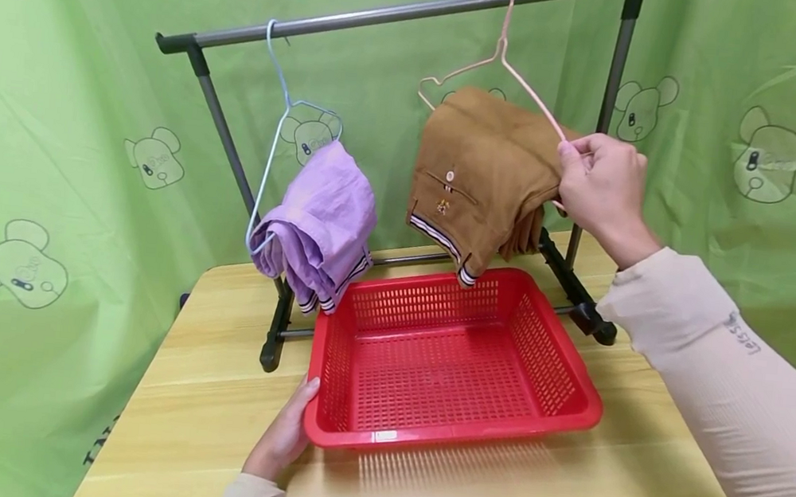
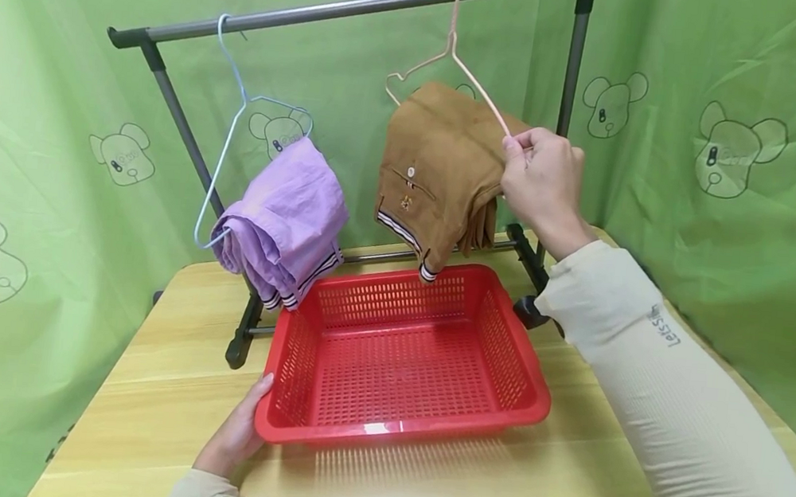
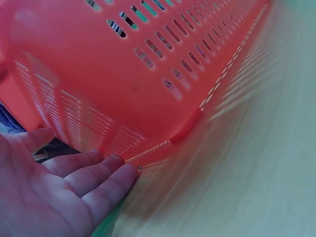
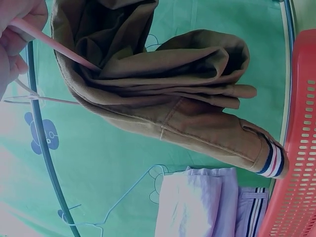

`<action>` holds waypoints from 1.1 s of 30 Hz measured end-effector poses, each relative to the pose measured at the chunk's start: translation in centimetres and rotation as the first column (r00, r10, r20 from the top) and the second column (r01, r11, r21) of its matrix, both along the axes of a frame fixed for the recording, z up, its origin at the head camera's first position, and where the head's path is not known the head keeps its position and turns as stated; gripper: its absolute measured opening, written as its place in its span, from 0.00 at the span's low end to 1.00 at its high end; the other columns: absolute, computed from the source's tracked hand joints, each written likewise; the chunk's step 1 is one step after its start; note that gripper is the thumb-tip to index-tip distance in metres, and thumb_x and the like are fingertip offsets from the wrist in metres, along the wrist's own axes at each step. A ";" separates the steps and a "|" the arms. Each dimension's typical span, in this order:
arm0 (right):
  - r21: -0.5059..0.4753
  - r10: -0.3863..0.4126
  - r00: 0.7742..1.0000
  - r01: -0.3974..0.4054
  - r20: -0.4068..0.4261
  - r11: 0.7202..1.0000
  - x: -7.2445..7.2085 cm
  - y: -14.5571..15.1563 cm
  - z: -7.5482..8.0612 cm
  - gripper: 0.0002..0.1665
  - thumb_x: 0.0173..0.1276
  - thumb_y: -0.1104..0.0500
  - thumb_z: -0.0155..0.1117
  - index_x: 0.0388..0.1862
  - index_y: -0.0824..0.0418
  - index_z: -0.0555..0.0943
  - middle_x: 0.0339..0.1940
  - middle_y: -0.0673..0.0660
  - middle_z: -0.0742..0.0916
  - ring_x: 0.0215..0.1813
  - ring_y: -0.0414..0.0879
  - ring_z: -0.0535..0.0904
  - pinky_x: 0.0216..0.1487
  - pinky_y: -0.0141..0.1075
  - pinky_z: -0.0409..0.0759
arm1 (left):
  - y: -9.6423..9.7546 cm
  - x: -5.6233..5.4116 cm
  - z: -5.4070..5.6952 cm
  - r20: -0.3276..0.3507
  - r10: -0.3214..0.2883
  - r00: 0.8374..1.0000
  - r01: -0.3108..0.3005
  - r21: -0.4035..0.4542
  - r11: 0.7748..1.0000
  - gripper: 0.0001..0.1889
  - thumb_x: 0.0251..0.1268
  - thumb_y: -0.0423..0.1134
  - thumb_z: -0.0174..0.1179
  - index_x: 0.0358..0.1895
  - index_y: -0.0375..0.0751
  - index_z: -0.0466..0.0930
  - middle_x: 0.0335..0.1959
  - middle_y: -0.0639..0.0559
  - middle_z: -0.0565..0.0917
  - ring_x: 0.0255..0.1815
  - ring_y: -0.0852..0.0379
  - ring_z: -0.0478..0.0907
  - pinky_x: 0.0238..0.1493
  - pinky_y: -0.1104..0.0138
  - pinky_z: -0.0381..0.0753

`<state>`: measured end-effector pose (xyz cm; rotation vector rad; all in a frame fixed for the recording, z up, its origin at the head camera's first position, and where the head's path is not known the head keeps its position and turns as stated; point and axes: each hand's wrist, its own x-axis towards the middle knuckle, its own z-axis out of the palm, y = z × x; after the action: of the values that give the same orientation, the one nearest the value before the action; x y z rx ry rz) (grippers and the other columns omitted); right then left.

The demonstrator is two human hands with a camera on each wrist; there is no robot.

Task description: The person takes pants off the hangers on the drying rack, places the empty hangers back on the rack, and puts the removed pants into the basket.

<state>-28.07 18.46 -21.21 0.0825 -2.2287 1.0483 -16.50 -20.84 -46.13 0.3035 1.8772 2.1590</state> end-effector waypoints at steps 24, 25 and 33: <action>-0.036 0.018 1.000 -0.018 -0.009 0.999 0.9 0.2 -0.4 0.18 0.74 0.54 0.56 0.44 0.68 0.83 0.15 0.38 0.76 0.15 0.32 0.71 0.25 0.29 0.68 | -0.2 -0.1 -0.2 0.008 0.006 1.000 -0.006 -0.015 1.000 0.34 0.78 0.55 0.35 0.76 0.40 0.41 0.62 0.28 0.64 0.55 0.51 0.73 0.57 0.65 0.73; -0.037 0.020 1.000 -0.020 -0.003 0.999 0.9 0.2 -0.4 0.18 0.74 0.54 0.56 0.45 0.68 0.83 0.15 0.39 0.77 0.15 0.33 0.71 0.24 0.29 0.68 | -0.1 -0.1 -0.2 0.009 0.009 1.000 -0.009 -0.017 1.000 0.34 0.78 0.55 0.35 0.76 0.40 0.41 0.62 0.29 0.64 0.55 0.51 0.73 0.57 0.65 0.72; -0.029 0.022 1.000 -0.023 -0.018 0.999 1.3 0.2 -0.6 0.17 0.73 0.54 0.56 0.44 0.67 0.84 0.16 0.39 0.78 0.15 0.33 0.71 0.23 0.30 0.67 | -0.1 0.0 -0.1 0.018 0.024 1.000 -0.024 -0.028 0.999 0.34 0.78 0.55 0.35 0.77 0.40 0.41 0.63 0.29 0.62 0.56 0.50 0.72 0.57 0.65 0.72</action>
<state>-26.81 18.64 -21.85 0.1040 -2.2007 1.0884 -16.50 -20.93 -46.26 0.2557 1.9083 2.1422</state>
